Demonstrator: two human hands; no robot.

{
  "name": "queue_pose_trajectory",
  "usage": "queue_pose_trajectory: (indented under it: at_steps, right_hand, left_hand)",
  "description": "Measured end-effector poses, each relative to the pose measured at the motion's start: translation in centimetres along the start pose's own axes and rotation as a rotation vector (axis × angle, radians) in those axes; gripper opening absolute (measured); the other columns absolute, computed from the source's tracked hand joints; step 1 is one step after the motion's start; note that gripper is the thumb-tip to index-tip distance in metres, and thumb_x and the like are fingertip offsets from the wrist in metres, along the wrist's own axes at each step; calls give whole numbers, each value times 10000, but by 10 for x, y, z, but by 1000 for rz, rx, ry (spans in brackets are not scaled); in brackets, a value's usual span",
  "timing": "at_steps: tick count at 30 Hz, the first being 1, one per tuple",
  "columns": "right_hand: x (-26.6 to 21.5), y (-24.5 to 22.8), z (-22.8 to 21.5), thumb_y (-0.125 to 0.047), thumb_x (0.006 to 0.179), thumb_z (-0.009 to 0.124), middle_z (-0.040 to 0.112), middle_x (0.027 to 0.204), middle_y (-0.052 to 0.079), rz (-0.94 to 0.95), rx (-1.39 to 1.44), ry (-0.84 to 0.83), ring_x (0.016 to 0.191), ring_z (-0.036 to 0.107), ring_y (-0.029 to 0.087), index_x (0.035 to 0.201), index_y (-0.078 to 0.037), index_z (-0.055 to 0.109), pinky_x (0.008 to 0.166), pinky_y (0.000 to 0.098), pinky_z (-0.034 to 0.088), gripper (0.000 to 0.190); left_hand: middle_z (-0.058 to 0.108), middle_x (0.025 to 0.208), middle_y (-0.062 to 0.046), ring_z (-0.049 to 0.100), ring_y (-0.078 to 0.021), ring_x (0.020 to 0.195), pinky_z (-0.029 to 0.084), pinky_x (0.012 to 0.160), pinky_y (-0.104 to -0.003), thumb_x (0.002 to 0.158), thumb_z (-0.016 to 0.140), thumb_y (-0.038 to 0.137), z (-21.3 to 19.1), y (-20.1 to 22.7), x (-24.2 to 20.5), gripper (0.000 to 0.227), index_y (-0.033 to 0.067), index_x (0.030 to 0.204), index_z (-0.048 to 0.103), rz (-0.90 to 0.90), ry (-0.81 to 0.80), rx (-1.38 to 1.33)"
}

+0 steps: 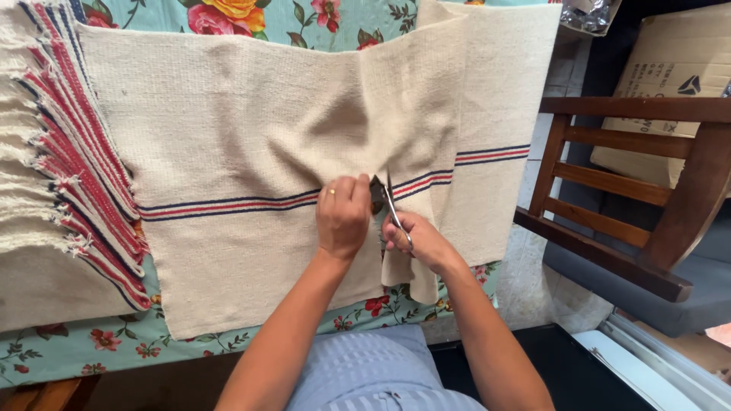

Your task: Cutting large pieces of fabric with scissors and folding them into a stack

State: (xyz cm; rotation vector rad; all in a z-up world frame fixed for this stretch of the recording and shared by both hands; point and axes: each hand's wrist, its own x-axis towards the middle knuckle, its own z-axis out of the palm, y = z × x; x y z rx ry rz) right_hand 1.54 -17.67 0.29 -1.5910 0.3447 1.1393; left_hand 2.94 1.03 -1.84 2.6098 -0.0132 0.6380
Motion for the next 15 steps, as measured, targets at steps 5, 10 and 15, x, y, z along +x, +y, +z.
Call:
queue_pose_trajectory:
  at_steps: [5, 10, 15]
  right_hand:
    - [6, -9, 2, -601, 896, 677, 675, 648, 80, -35, -67, -29, 531, 505, 76, 843, -121, 653, 436, 191, 390, 484]
    - [18, -16, 7, -598, 904, 680, 670, 615, 67, -69, -59, 0, 512, 523, 80, 800, -122, 667, 457, 192, 409, 487]
    - [23, -16, 8, -567, 921, 681, 649, 582, 47, -107, -119, 9, 513, 518, 85, 743, -128, 652, 479, 206, 412, 475]
  left_hand:
    - [542, 808, -41, 604, -205, 696, 531, 662, -327, 946, 680, 96, -12, 2, 0, 66, 90, 991, 728, 106, 38, -46]
    - [544, 803, -63, 603, -224, 687, 536, 679, -340, 976, 633, 124, -10, 1, -3, 112, 72, 1001, 729, 135, 57, -74]
    - [560, 832, -94, 611, -254, 711, 543, 704, -359, 1046, 527, 221, 4, -4, -15, 262, 60, 1020, 732, 150, 80, -111]
